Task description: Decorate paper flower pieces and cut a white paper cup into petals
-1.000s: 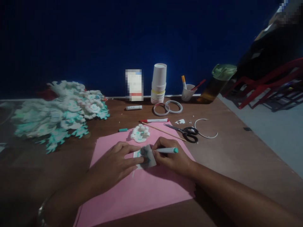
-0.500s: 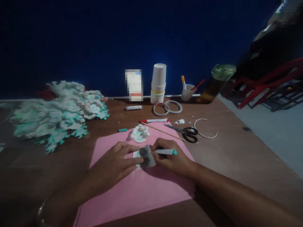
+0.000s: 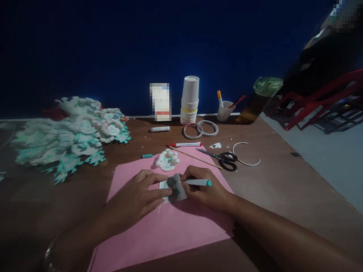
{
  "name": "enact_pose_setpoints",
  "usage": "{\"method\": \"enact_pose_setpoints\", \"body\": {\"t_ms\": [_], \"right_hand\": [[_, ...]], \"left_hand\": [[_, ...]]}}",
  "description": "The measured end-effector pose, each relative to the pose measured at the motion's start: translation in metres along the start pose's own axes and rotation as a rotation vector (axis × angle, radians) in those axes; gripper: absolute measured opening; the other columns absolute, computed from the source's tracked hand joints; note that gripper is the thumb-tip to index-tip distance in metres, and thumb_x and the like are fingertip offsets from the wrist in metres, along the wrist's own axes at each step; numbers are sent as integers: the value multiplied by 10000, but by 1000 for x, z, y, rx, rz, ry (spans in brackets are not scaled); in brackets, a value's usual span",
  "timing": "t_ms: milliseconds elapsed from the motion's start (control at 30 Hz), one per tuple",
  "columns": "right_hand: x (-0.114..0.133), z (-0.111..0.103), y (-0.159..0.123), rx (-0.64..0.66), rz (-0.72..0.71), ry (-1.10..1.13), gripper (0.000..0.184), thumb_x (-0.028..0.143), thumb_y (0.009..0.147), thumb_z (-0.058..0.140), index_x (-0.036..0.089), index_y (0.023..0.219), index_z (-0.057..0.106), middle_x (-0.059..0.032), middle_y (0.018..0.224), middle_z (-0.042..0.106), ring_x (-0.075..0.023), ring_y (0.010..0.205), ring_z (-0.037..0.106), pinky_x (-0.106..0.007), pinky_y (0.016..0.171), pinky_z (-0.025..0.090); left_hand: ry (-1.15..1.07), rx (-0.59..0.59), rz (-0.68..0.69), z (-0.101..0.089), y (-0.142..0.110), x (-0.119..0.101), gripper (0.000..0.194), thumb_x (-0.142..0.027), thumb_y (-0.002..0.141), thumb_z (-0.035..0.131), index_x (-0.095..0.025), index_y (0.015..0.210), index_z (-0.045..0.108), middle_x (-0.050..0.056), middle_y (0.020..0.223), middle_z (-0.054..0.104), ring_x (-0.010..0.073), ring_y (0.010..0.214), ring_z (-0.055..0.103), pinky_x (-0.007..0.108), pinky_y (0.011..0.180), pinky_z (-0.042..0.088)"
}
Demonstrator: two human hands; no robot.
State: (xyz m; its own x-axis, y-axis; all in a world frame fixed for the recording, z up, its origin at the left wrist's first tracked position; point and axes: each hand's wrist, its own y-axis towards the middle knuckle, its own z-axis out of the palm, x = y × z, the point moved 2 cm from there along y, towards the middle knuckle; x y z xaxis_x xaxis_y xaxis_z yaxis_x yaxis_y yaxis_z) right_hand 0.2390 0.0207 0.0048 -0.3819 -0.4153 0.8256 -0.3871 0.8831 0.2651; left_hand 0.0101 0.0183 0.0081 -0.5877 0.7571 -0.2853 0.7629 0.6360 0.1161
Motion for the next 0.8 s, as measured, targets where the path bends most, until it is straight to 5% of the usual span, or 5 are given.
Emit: {"method": "enact_pose_setpoints", "body": {"t_ms": [800], "right_hand": [[0,0,-1,3,14,-4,18,180,827,620,185,811,614,-17,694,664,-146,589,573,-240,543,449]], "left_hand": [[4,-9,7,-2,1,-1,295,-304,975,572,-377,1251,647,16,1342,579,261,1146,467,459,960,435]]}}
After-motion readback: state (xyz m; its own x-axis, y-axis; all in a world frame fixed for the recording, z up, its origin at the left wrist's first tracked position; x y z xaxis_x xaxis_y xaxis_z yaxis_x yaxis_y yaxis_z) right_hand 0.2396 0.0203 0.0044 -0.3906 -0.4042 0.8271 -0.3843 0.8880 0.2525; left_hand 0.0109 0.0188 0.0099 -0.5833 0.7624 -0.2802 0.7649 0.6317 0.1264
